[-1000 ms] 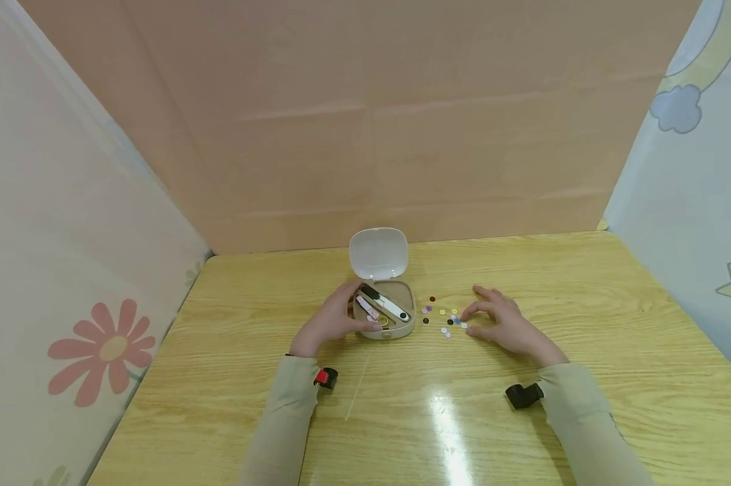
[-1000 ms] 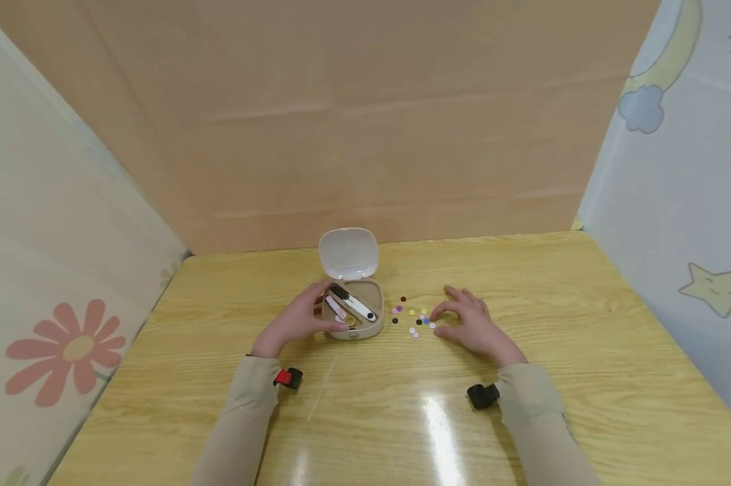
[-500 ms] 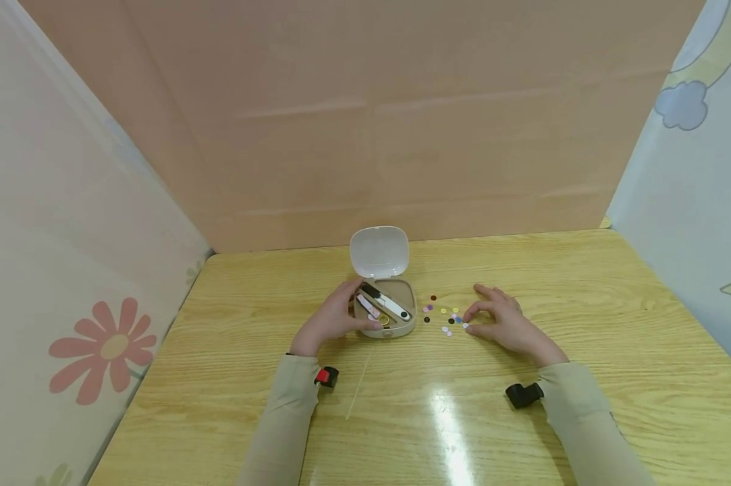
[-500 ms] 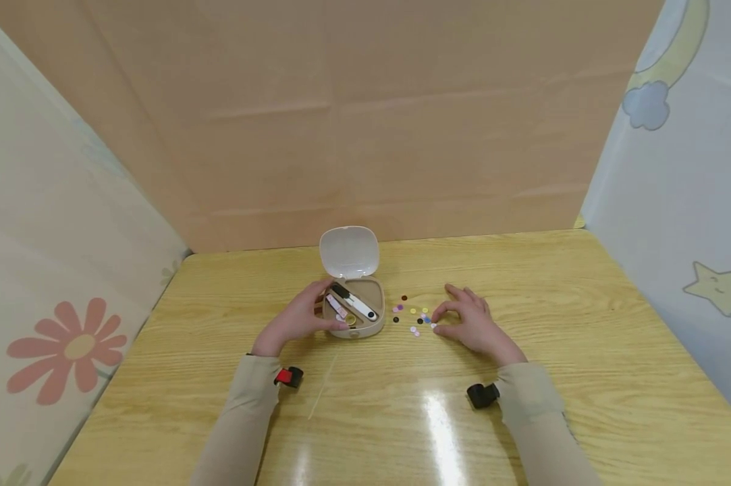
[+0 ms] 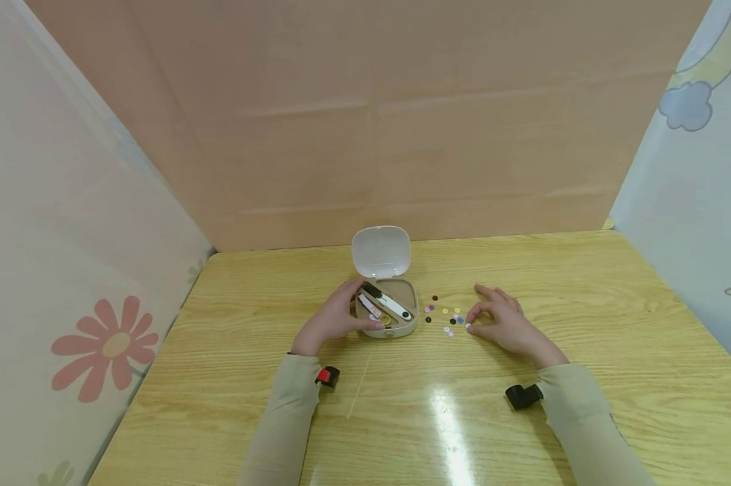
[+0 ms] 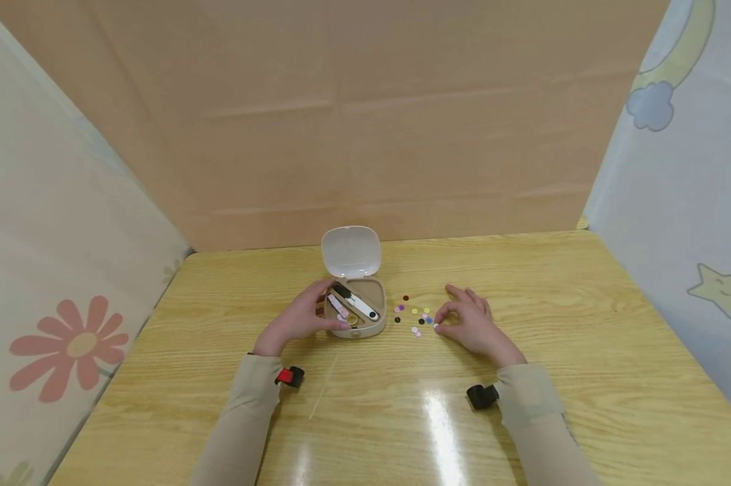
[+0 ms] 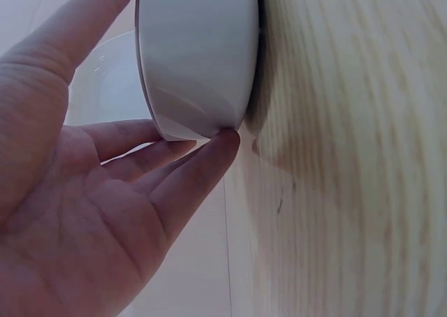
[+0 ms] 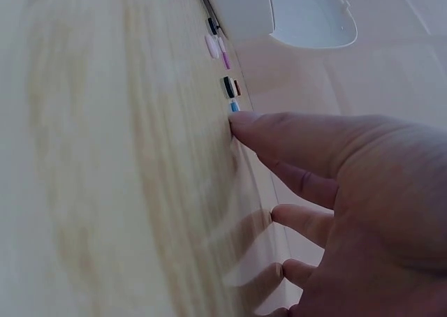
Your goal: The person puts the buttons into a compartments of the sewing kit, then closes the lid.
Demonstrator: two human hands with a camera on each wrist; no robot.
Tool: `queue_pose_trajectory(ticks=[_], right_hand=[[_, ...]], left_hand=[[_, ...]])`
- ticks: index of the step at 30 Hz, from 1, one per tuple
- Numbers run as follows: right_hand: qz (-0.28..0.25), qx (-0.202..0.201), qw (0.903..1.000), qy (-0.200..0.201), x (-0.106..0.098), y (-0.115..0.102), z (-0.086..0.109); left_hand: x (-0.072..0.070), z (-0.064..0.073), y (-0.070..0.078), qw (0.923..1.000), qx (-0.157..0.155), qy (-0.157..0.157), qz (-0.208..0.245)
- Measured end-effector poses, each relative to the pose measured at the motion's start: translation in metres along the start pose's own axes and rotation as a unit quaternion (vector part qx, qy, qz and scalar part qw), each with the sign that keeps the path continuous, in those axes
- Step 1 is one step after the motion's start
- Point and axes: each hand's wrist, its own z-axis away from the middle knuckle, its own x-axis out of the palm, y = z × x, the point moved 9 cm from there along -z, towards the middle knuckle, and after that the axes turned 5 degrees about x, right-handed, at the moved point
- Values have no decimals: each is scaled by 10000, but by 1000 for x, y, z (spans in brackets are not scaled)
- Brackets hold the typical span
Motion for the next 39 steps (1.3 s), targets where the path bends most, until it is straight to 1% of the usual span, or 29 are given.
queue_pose_trajectory(ticks=[8, 24, 29, 32, 39], right_hand=[[31, -74, 10000, 0, 0, 0, -1], [193, -204, 9996, 42, -3, -6, -1], [242, -332, 9991, 127, -4, -10, -1], [361, -402, 9983, 219, -5, -12, -2], [767, -389, 9955, 395, -7, -20, -1]], left_hand=[[-1, 0, 3, 9999, 126, 0, 101], [-1, 1, 3, 9999, 48, -31, 109], [-1, 1, 2, 10000, 44, -33, 77], [-1, 1, 2, 9999, 44, -36, 86], [0, 1, 1, 10000, 20, -41, 18]])
